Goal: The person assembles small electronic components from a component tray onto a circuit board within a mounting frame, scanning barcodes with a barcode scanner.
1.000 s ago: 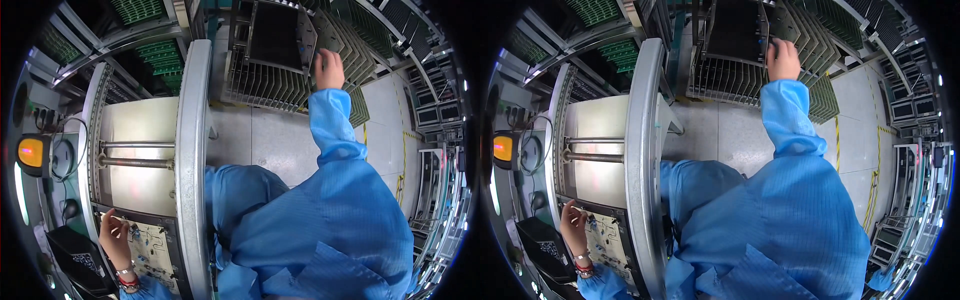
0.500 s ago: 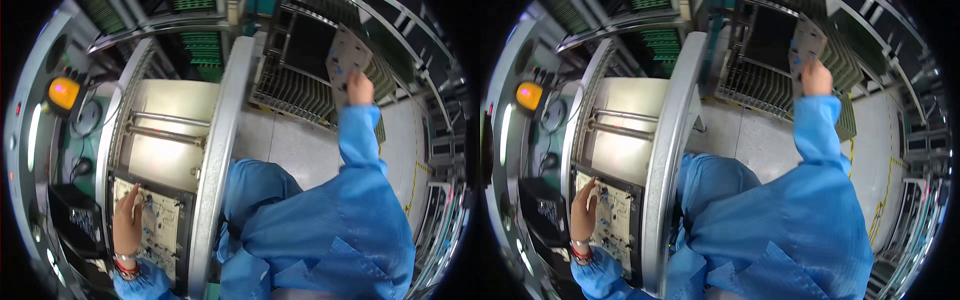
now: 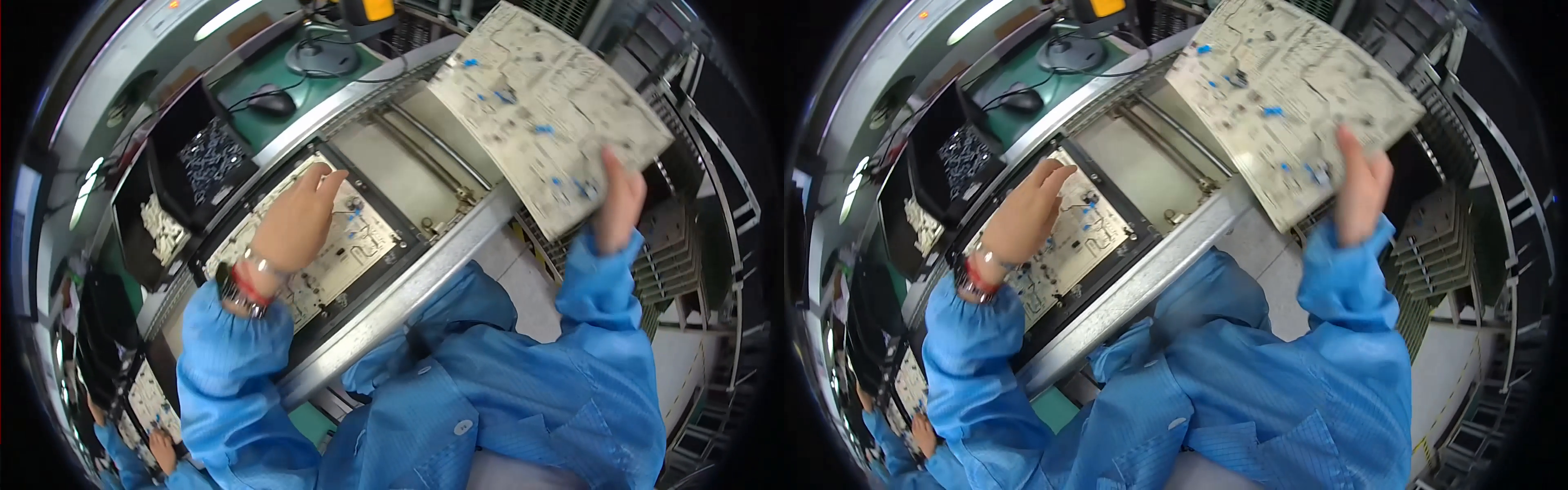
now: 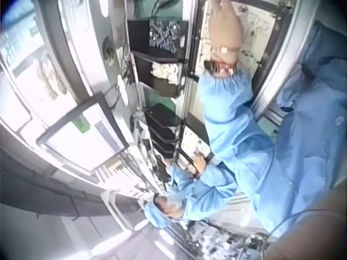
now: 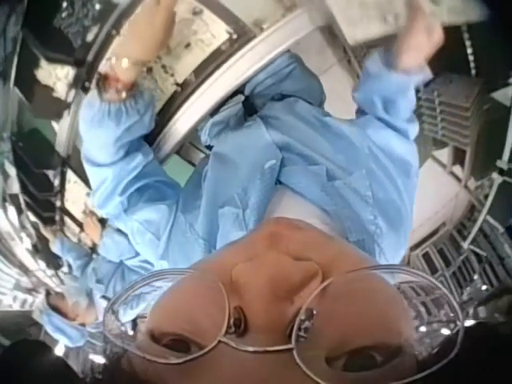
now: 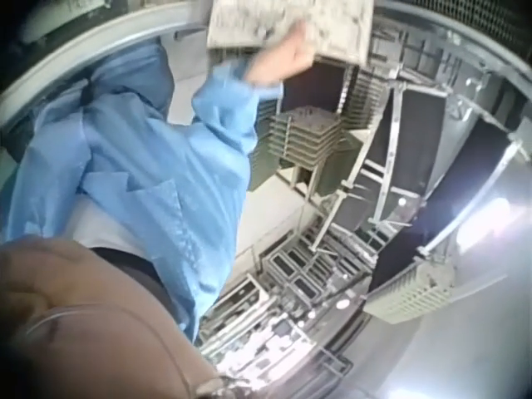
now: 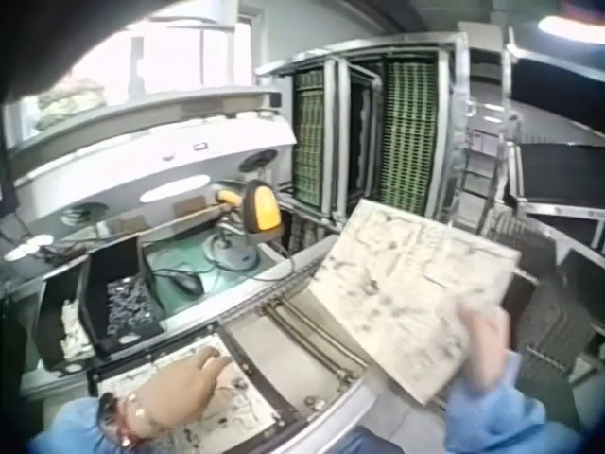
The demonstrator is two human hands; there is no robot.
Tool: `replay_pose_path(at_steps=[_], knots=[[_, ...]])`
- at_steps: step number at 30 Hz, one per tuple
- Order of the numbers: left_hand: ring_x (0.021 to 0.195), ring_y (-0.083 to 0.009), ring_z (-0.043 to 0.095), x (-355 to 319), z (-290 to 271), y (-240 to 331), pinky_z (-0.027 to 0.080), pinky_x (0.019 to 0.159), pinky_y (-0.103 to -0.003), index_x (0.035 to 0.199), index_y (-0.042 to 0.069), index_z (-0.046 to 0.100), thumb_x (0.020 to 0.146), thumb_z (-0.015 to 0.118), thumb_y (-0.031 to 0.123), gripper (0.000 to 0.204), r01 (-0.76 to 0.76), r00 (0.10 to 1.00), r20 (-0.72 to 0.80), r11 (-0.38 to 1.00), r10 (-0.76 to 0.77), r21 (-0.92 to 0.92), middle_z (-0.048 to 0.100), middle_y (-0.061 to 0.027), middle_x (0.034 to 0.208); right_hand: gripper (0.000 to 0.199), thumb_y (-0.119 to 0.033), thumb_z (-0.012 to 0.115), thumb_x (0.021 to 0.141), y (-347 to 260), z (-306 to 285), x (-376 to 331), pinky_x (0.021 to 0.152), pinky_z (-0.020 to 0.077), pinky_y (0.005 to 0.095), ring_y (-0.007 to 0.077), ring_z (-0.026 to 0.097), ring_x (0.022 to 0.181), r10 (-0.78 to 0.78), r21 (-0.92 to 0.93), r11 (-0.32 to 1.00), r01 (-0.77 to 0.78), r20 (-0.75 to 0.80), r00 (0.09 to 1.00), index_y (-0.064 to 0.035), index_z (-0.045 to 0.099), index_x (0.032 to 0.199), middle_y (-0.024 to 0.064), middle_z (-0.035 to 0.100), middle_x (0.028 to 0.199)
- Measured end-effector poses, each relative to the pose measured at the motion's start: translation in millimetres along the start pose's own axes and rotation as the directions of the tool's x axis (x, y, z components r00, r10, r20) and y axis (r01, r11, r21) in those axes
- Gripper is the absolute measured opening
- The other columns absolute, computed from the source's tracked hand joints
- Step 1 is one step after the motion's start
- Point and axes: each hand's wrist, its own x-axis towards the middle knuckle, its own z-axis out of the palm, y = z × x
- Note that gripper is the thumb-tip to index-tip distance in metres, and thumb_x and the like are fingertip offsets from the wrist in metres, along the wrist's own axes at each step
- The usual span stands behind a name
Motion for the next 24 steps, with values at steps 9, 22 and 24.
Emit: replay_pose_path(at_steps=[9, 22, 24], knots=[[0.112, -0.0271, 0.048, -288.7, -53.6, 84.9, 0.035, 0.097, -0.033, 0.121, -0.003, 0.045, 0.088, 0.044, -0.001, 0.033, 0.823, 0.306, -0.669, 0.542, -0.677, -0.171, 0.046, -0.0156, 0.124, 0.036, -0.022, 0.049, 0.092, 64.8, 173.8, 51.0, 0.087, 0.039, 0.0342, 0.0166, 0.052, 0.102, 0.317, 0.47, 0.755, -0.458, 0.351, 0.881, -0.0077, 0.043, 0.124, 0.0038, 0.055, 0.116], [0.083, -0.0416, 0.052, -583.9, 249.5, 294.5, 0.043, 0.078, -0.046, 0.101, -0.006, 0.052, 0.092, 0.046, 0.034, 0.041, 0.588, -0.743, -0.352, -0.806, -0.569, 0.06, 0.053, -0.0244, 0.094, 0.024, -0.026, 0.048, 0.093, 99.1, 269.6, 91.9, 0.061, 0.0414, 0.0272, 0.0126, 0.056, 0.082, 0.307, 0.474, 0.731, -0.491, 0.414, 0.857, -0.013, 0.047, 0.113, 0.0005, 0.058, 0.103], [0.081, -0.0421, 0.051, -591.9, 249.7, 295.1, 0.043, 0.076, -0.047, 0.095, -0.006, 0.052, 0.092, 0.045, 0.036, 0.042, 0.691, -0.659, -0.408, -0.723, -0.631, 0.002, 0.053, -0.0247, 0.091, 0.024, -0.027, 0.048, 0.093, 104.9, 274.9, 99.5, 0.061, 0.0414, 0.0277, 0.0128, 0.056, 0.082, 0.315, 0.487, 0.722, -0.491, 0.4, 0.861, -0.0131, 0.047, 0.113, 0.0006, 0.058, 0.103]])
